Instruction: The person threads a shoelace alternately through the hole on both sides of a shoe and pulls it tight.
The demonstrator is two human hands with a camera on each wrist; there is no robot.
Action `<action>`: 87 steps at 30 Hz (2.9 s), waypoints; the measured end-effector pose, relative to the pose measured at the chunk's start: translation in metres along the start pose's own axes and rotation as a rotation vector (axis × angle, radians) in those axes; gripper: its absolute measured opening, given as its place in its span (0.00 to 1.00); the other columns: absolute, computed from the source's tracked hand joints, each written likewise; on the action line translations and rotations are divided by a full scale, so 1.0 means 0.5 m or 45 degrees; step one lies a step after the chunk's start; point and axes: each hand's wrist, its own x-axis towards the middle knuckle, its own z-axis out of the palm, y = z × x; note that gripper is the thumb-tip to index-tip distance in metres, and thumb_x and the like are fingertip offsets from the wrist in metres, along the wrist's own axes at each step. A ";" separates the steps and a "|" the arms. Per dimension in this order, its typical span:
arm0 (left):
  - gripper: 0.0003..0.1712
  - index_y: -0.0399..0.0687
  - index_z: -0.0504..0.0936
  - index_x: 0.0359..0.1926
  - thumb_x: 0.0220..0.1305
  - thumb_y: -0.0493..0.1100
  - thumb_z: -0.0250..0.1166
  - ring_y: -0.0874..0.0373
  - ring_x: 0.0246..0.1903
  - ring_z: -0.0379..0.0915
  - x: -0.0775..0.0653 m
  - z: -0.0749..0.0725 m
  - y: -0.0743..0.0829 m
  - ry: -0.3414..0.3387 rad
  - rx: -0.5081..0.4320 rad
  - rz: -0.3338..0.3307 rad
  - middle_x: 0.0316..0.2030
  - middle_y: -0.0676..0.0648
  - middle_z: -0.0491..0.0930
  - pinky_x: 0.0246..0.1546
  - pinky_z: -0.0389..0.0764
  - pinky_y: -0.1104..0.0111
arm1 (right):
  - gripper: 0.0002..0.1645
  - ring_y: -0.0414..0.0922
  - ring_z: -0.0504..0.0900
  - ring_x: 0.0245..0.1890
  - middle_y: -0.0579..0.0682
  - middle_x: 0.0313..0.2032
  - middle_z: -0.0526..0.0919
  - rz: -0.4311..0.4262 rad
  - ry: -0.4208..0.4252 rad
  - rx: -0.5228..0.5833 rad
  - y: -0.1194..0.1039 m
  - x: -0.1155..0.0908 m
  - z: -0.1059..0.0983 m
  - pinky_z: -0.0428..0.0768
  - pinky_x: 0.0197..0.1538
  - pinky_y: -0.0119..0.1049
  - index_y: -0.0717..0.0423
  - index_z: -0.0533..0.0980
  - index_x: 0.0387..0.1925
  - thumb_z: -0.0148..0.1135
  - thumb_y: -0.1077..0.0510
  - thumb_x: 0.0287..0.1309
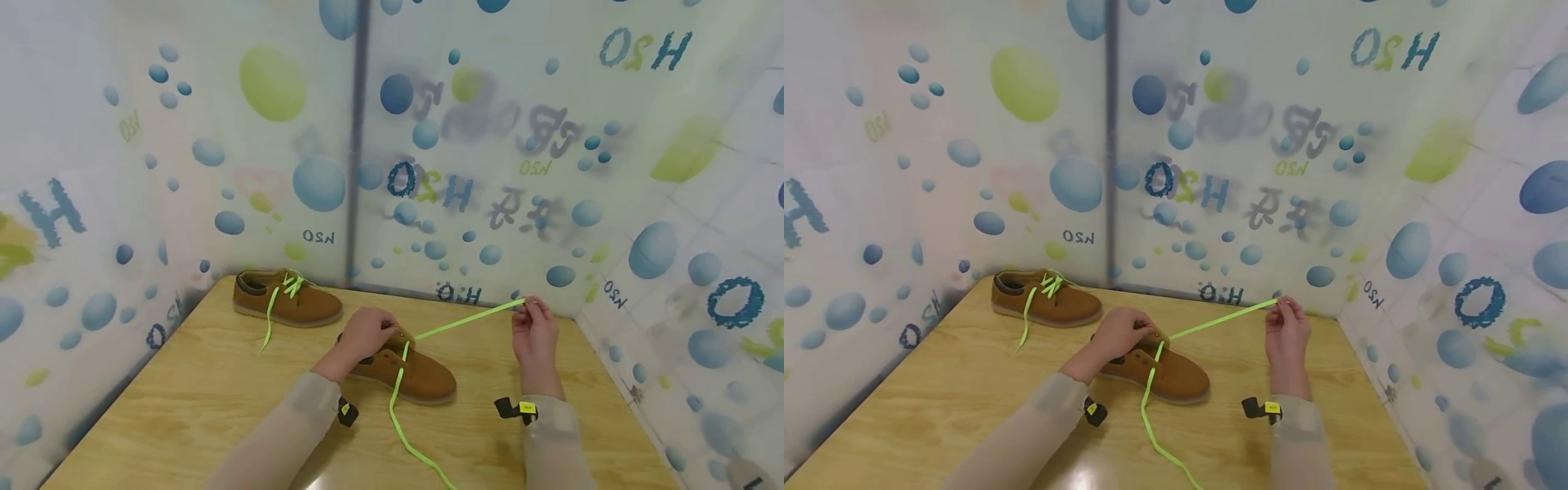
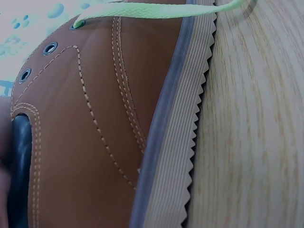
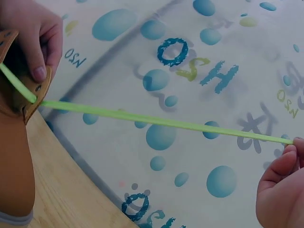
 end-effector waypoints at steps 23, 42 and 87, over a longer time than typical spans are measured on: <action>0.07 0.56 0.91 0.34 0.72 0.45 0.71 0.63 0.31 0.79 0.000 -0.006 0.001 -0.033 -0.005 -0.006 0.33 0.56 0.89 0.40 0.82 0.62 | 0.12 0.43 0.80 0.26 0.53 0.29 0.83 0.124 -0.268 0.115 0.011 -0.014 0.014 0.79 0.31 0.29 0.62 0.79 0.36 0.52 0.71 0.77; 0.05 0.55 0.91 0.37 0.72 0.44 0.70 0.60 0.35 0.82 -0.003 -0.008 -0.004 -0.070 -0.025 0.034 0.35 0.54 0.89 0.43 0.84 0.60 | 0.23 0.39 0.84 0.36 0.50 0.41 0.89 0.282 -1.105 -0.145 0.028 -0.064 0.050 0.75 0.37 0.26 0.57 0.80 0.40 0.38 0.65 0.85; 0.02 0.50 0.92 0.37 0.66 0.38 0.74 0.67 0.30 0.80 -0.050 -0.083 -0.014 -0.477 -0.324 0.176 0.31 0.57 0.89 0.35 0.82 0.70 | 0.04 0.39 0.81 0.29 0.45 0.29 0.88 -0.045 -1.163 -2.112 0.226 -0.176 0.080 0.81 0.33 0.33 0.53 0.88 0.29 0.74 0.63 0.60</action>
